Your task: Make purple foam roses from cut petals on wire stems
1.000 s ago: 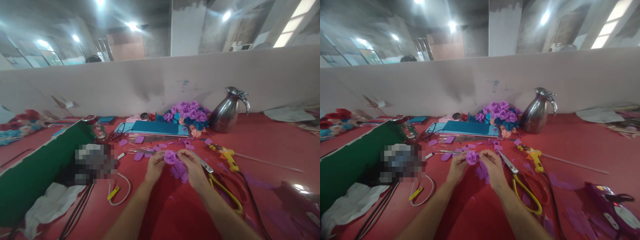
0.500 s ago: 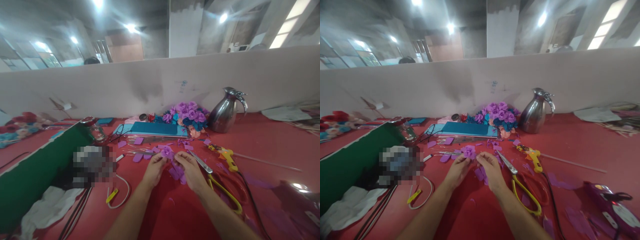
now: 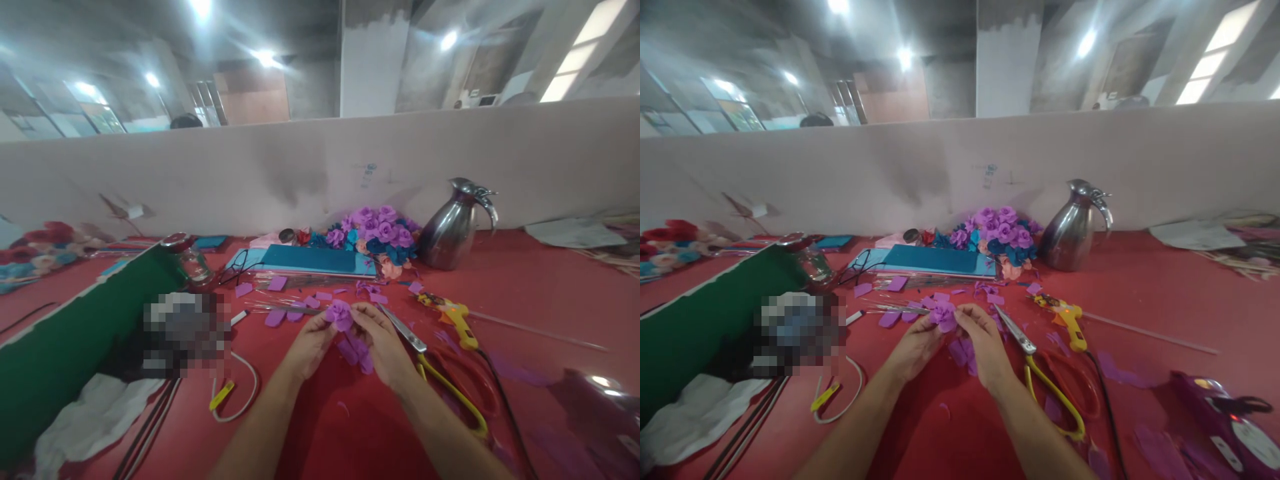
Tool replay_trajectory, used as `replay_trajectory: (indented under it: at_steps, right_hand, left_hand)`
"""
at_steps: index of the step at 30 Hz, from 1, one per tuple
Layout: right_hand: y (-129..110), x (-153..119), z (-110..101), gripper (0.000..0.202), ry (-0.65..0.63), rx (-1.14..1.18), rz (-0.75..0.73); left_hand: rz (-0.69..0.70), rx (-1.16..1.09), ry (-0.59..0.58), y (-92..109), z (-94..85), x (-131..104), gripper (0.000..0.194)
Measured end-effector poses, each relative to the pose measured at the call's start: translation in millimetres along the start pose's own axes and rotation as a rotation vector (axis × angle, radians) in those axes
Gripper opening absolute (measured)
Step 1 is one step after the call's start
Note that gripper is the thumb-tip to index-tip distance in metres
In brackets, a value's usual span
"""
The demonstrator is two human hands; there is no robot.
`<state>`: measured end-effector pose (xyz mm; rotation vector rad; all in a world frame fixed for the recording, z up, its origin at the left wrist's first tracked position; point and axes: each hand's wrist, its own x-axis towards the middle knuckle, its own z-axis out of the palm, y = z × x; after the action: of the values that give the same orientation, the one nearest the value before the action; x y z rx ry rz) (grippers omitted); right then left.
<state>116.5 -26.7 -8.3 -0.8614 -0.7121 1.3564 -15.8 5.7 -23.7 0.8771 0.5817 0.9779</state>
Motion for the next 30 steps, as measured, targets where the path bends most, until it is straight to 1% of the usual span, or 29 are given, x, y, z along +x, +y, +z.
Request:
replay_trajectory:
  at_steps: [5,10,13,18,21,25,30]
  right_hand:
    - [-3,1,1,0.019,0.036,-0.003,-0.012]
    - [-6,1,1,0.019,0.093,0.05,0.02]
    - [-7,0,2,0.021,0.125,0.043,0.03]
    - [-3,1,0,0.023,0.053,-0.065,0.025]
    - [-2,1,-1,0.021,0.047,-0.066,0.033]
    - [-2,-1,1,0.022,0.022,-0.047,0.091]
    - [0,-1,1,0.02,0.036,-0.007,0.138]
  left_hand:
    - [0.044,0.107,0.066,-2,-3.1,2,0.021]
    - [0.072,0.257,0.048,-4,-7.0,3,0.02]
    - [0.111,0.347,0.087,-2,-8.2,4,0.017]
    - [0.186,0.497,0.161,2,-7.0,5,0.018]
    - [0.247,0.549,0.189,4,-5.4,4,0.017]
    - [0.341,0.626,0.224,4,-5.8,4,0.012]
    - [0.346,0.612,0.26,1,-10.3,6,0.011]
